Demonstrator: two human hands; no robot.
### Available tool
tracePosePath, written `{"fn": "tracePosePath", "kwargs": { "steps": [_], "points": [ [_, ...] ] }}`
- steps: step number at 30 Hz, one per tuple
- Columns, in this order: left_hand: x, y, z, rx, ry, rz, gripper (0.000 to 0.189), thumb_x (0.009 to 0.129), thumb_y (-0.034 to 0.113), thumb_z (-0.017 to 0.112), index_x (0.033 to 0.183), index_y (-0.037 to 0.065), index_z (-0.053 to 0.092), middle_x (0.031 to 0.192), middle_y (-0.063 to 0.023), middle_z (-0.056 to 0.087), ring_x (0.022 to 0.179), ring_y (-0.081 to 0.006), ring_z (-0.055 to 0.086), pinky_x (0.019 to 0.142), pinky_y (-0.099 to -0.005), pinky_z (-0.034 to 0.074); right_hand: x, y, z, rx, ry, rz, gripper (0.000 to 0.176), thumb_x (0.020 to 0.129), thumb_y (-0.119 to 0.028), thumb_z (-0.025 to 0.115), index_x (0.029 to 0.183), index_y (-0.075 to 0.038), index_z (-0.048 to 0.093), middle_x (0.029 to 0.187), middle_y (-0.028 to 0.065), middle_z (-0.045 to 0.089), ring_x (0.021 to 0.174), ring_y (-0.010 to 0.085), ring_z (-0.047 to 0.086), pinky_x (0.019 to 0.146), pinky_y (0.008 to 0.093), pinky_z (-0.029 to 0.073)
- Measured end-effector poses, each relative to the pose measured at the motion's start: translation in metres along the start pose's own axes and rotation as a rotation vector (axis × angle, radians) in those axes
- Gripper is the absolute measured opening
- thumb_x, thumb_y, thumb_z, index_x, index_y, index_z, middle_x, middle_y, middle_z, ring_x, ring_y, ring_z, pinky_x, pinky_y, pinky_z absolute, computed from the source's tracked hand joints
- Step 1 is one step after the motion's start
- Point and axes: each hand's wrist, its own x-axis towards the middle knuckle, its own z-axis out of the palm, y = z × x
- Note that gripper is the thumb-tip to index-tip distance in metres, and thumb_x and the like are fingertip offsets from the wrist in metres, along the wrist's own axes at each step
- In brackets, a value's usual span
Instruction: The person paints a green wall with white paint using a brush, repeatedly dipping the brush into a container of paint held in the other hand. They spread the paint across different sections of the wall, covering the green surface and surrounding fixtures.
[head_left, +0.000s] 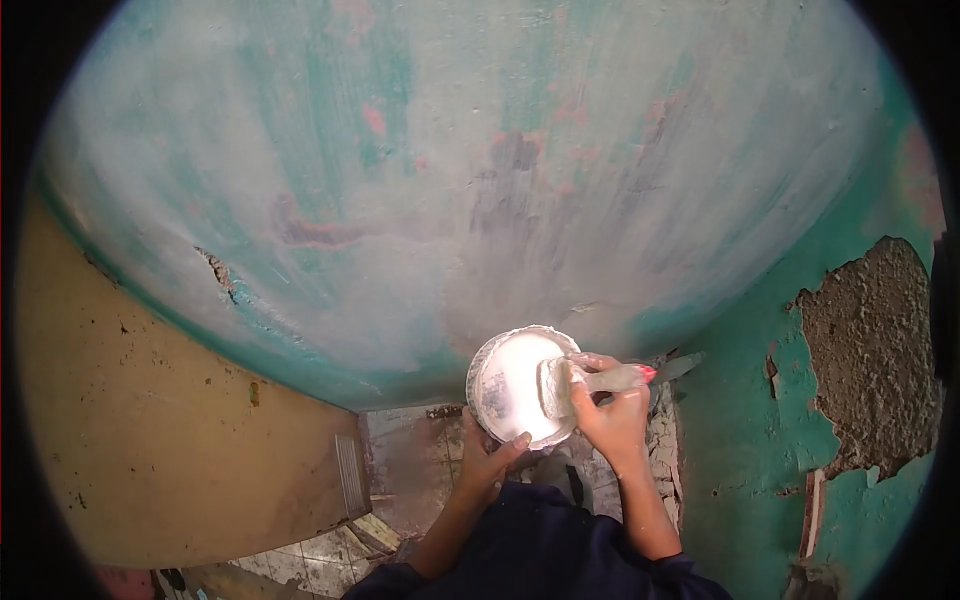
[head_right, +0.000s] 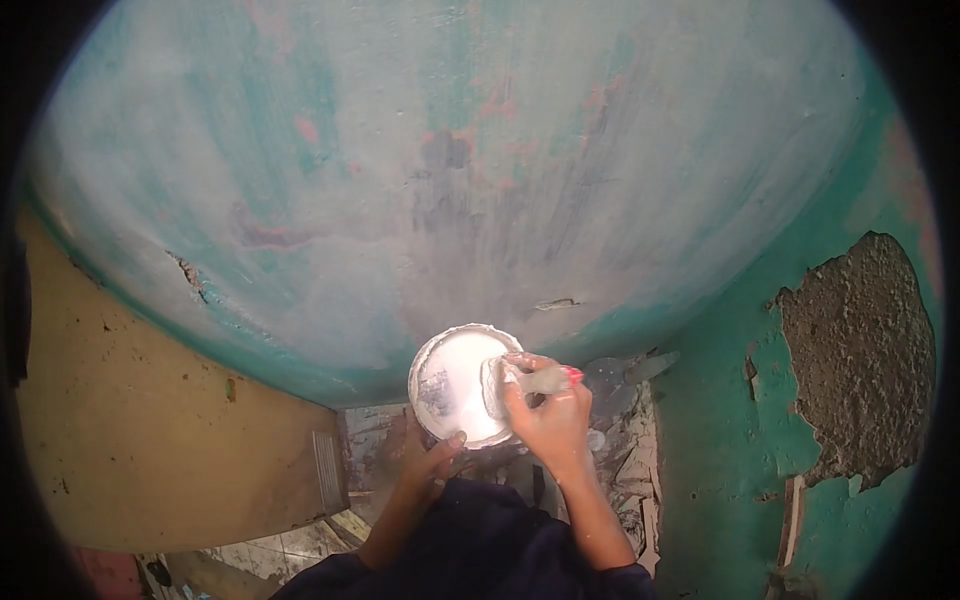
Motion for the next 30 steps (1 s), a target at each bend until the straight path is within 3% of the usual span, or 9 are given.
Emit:
{"fn": "tracePosePath", "kwargs": {
  "steps": [5,8,10,13,20,23,29,30],
  "points": [
    [-0.011,0.001,-0.009,0.052,-0.019,0.011,0.08,0.079,0.0,0.073,0.143,0.005,0.024,0.136,-0.0148,0.045,0.127,-0.024,0.047,0.108,-0.0389,0.039,-0.013,-0.016,0.009,-0.158,-0.08,0.073,0.018,0.076,-0.008,0.071,0.092,0.001,0.07,0.091,0.0142,0.073,0.079,0.0279,0.072,0.069,0.034,0.056],
    [-0.016,0.001,-0.011,-0.003,-0.046,0.032,0.078,0.08,0.0,0.071,0.142,0.005,0.024,0.137,-0.0147,0.045,0.127,-0.0236,0.047,0.108,-0.0385,0.038,-0.023,-0.004,0.011,-0.029,0.044,-0.047,0.019,0.081,-0.007,0.068,0.098,0.003,0.068,0.095,0.0143,0.072,0.088,0.0248,0.071,0.077,0.0327,0.054],
    [-0.019,0.001,-0.012,-0.035,-0.009,-0.016,0.077,0.081,-0.001,0.07,0.142,0.004,0.024,0.137,-0.0148,0.045,0.127,-0.0235,0.047,0.108,-0.0386,0.038,-0.033,0.004,0.013,0.317,0.225,0.222,0.02,0.089,-0.006,0.063,0.105,0.005,0.064,0.103,0.0129,0.068,0.097,0.0192,0.065,0.086,0.0317,0.05],
    [-0.021,0.003,-0.009,-0.031,-0.016,0.008,0.076,0.081,-0.002,0.069,0.142,0.003,0.024,0.137,-0.0154,0.045,0.127,-0.0234,0.047,0.109,-0.0384,0.038,-0.046,0.026,0.006,0.441,0.275,0.382,0.024,0.096,-0.006,0.058,0.117,0.004,0.058,0.108,0.0076,0.062,0.096,0.0115,0.059,0.081,0.0248,0.049],
    [-0.026,-0.001,-0.004,-0.005,-0.039,-0.037,0.077,0.08,-0.005,0.068,0.142,0.001,0.022,0.136,-0.0161,0.046,0.126,-0.0237,0.048,0.108,-0.0382,0.039,-0.06,0.049,0.004,0.527,0.417,0.452,0.032,0.098,-0.009,0.056,0.124,0.009,0.052,0.116,0.0141,0.061,0.103,0.0164,0.062,0.088,0.0305,0.053],
    [-0.027,-0.005,-0.009,0.043,-0.084,0.012,0.077,0.08,-0.006,0.067,0.141,0.001,0.021,0.134,-0.0159,0.046,0.126,-0.0239,0.049,0.107,-0.0384,0.039,-0.051,0.049,-0.001,0.556,0.46,0.46,0.024,0.095,-0.005,0.058,0.115,0.009,0.059,0.11,0.0118,0.063,0.1,0.0156,0.059,0.091,0.0295,0.048],
    [-0.032,-0.004,-0.016,-0.006,-0.071,-0.097,0.072,0.081,-0.007,0.064,0.139,0.003,0.023,0.135,-0.0156,0.045,0.126,-0.0237,0.048,0.107,-0.0387,0.04,-0.04,0.067,-0.012,0.505,0.442,0.501,0.029,0.096,-0.007,0.057,0.119,0.009,0.057,0.114,0.013,0.062,0.104,0.0171,0.06,0.091,0.0297,0.048],
    [-0.032,-0.004,-0.017,-0.022,-0.067,-0.106,0.071,0.082,-0.007,0.063,0.139,0.003,0.023,0.135,-0.0155,0.044,0.127,-0.0237,0.048,0.107,-0.0388,0.04,-0.04,0.067,-0.011,0.528,0.473,0.501,0.029,0.097,-0.012,0.058,0.119,0.007,0.058,0.107,0.0086,0.063,0.092,0.0128,0.059,0.08,0.026,0.047]
  ]
}}
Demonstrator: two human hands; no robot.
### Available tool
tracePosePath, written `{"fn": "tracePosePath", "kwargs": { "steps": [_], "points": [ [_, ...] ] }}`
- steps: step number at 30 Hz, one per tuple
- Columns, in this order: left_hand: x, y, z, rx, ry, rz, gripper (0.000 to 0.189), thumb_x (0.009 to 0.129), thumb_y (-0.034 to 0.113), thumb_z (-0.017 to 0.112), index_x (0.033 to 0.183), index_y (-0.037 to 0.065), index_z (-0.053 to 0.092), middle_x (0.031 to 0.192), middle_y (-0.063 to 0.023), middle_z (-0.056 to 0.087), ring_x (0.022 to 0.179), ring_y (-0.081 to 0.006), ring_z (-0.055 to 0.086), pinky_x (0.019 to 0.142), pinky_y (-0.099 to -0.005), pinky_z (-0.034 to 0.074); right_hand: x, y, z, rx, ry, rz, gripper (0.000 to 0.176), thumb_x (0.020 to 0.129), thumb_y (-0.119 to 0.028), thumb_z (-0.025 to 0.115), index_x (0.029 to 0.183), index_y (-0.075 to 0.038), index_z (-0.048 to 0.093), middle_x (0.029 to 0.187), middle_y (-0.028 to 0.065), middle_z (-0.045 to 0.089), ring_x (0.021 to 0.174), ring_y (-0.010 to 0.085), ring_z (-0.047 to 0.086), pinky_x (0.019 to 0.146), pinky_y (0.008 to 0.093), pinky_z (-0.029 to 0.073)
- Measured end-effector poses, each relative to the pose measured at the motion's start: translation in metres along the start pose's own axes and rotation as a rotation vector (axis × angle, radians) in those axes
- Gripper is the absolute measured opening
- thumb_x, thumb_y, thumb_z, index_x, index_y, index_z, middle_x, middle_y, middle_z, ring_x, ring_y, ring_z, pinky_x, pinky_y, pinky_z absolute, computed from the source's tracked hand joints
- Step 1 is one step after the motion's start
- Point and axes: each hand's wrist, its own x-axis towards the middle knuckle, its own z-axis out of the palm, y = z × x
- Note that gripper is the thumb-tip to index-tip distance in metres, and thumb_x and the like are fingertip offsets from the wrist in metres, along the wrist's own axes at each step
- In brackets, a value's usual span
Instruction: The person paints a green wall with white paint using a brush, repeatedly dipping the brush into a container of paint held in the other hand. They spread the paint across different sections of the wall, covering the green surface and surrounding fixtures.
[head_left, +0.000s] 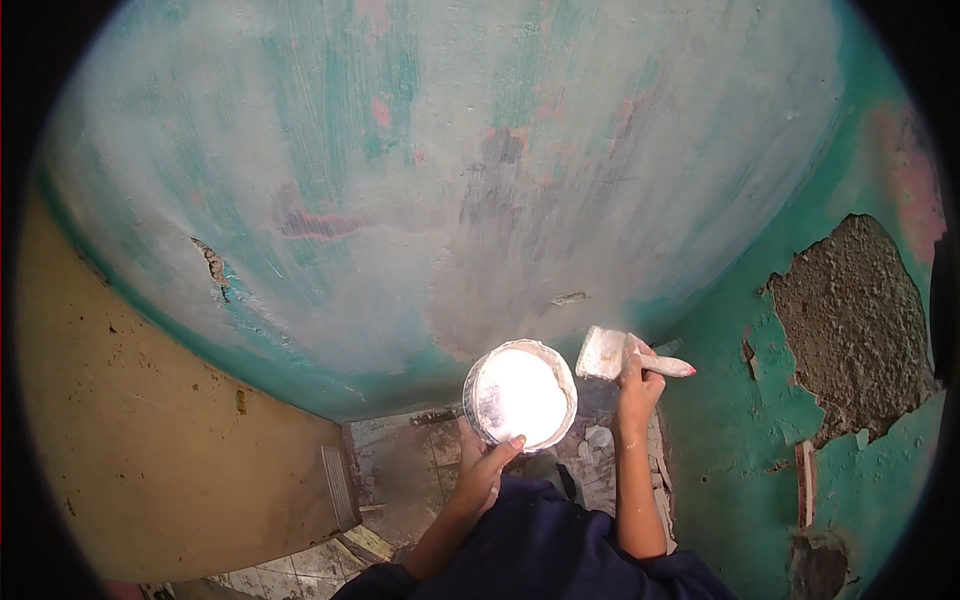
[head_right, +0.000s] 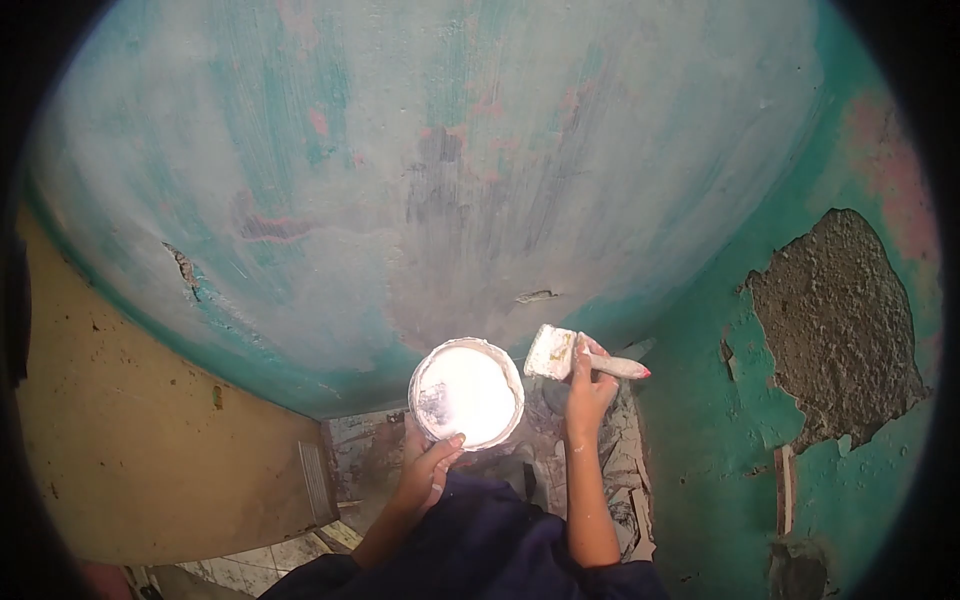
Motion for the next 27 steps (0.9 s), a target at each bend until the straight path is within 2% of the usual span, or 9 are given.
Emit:
{"fn": "tracePosePath", "kwargs": {
  "steps": [1,4,7,12,16,18,21,25,27],
  "points": [
    [0.0,0.0,-0.001,-0.017,0.004,-0.006,0.07,0.082,-0.007,0.063,0.138,0.004,0.023,0.136,-0.0154,0.044,0.127,-0.0236,0.047,0.107,-0.0389,0.04,0.0,0.001,0.0,0.03,0.021,-0.001,0.031,0.098,-0.017,0.058,0.119,0.005,0.059,0.1,0.0042,0.063,0.081,0.0086,0.058,0.068,0.0224,0.046],
    [0.003,-0.002,-0.001,0.011,0.037,0.033,0.072,0.082,-0.006,0.061,0.141,0.008,0.022,0.133,-0.015,0.046,0.119,-0.0246,0.056,0.092,-0.0355,0.053,-0.007,0.012,-0.004,0.044,-0.041,-0.063,0.033,0.098,-0.016,0.058,0.122,0.005,0.056,0.108,0.0073,0.063,0.089,0.0115,0.061,0.074,0.0245,0.049],
    [0.005,-0.002,-0.008,0.072,0.016,0.037,0.069,0.082,-0.007,0.064,0.137,0.006,0.024,0.134,-0.0144,0.045,0.124,-0.022,0.05,0.101,-0.0343,0.046,-0.007,0.029,-0.003,0.083,-0.044,-0.018,0.034,0.098,-0.015,0.059,0.124,0.005,0.054,0.115,0.0101,0.062,0.098,0.0143,0.061,0.082,0.027,0.051],
    [0.004,0.004,-0.012,0.034,0.049,-0.013,0.067,0.082,-0.008,0.062,0.136,0.008,0.026,0.132,-0.0144,0.047,0.119,-0.023,0.055,0.096,-0.0354,0.05,0.005,0.022,0.011,0.023,-0.041,-0.042,0.029,0.096,-0.007,0.057,0.121,0.008,0.057,0.113,0.0127,0.063,0.102,0.0172,0.061,0.089,0.0296,0.05],
    [0.005,0.004,-0.017,-0.015,0.064,0.021,0.066,0.082,-0.009,0.061,0.135,0.008,0.026,0.132,-0.0152,0.048,0.119,-0.0254,0.055,0.095,-0.0383,0.053,0.024,-0.011,0.033,0.112,-0.06,0.201,0.037,0.094,-0.013,0.063,0.127,0.002,0.056,0.117,0.0099,0.063,0.101,0.0181,0.063,0.085,0.0298,0.052],
    [0.003,0.006,-0.016,-0.067,0.074,0.033,0.069,0.081,-0.011,0.062,0.135,0.008,0.025,0.134,-0.0166,0.046,0.121,-0.0269,0.054,0.096,-0.0402,0.053,0.038,-0.05,0.057,0.187,-0.109,0.142,0.039,0.094,-0.013,0.063,0.129,0.002,0.054,0.12,0.0104,0.061,0.105,0.0184,0.061,0.088,0.0312,0.051],
    [0.004,0.004,-0.021,-0.096,0.076,0.042,0.068,0.08,-0.011,0.062,0.134,0.006,0.024,0.134,-0.0178,0.046,0.122,-0.0281,0.054,0.095,-0.0411,0.053,0.074,-0.11,0.092,0.369,-0.298,-0.087,0.044,0.093,-0.013,0.064,0.132,0.004,0.051,0.128,0.0118,0.057,0.116,0.0194,0.057,0.098,0.0335,0.048],
    [0.002,0.004,-0.023,-0.056,0.141,0.013,0.066,0.079,-0.004,0.065,0.133,0.013,0.031,0.131,-0.0126,0.049,0.117,-0.0262,0.056,0.087,-0.0384,0.054,0.098,-0.23,0.14,0.082,-0.374,-0.689,0.04,0.094,-0.013,0.064,0.13,0.003,0.055,0.121,0.0124,0.062,0.113,0.0194,0.059,0.099,0.0319,0.047],
    [0.003,0.001,-0.025,-0.055,0.125,0.042,0.064,0.079,-0.004,0.065,0.132,0.012,0.033,0.129,-0.013,0.05,0.114,-0.0264,0.057,0.086,-0.0383,0.055,0.128,-0.277,0.162,-0.123,-0.356,-1.114,0.034,0.093,-0.013,0.065,0.125,-0.002,0.063,0.112,0.0118,0.068,0.102,0.0198,0.065,0.091,0.0309,0.051]
  ]
}}
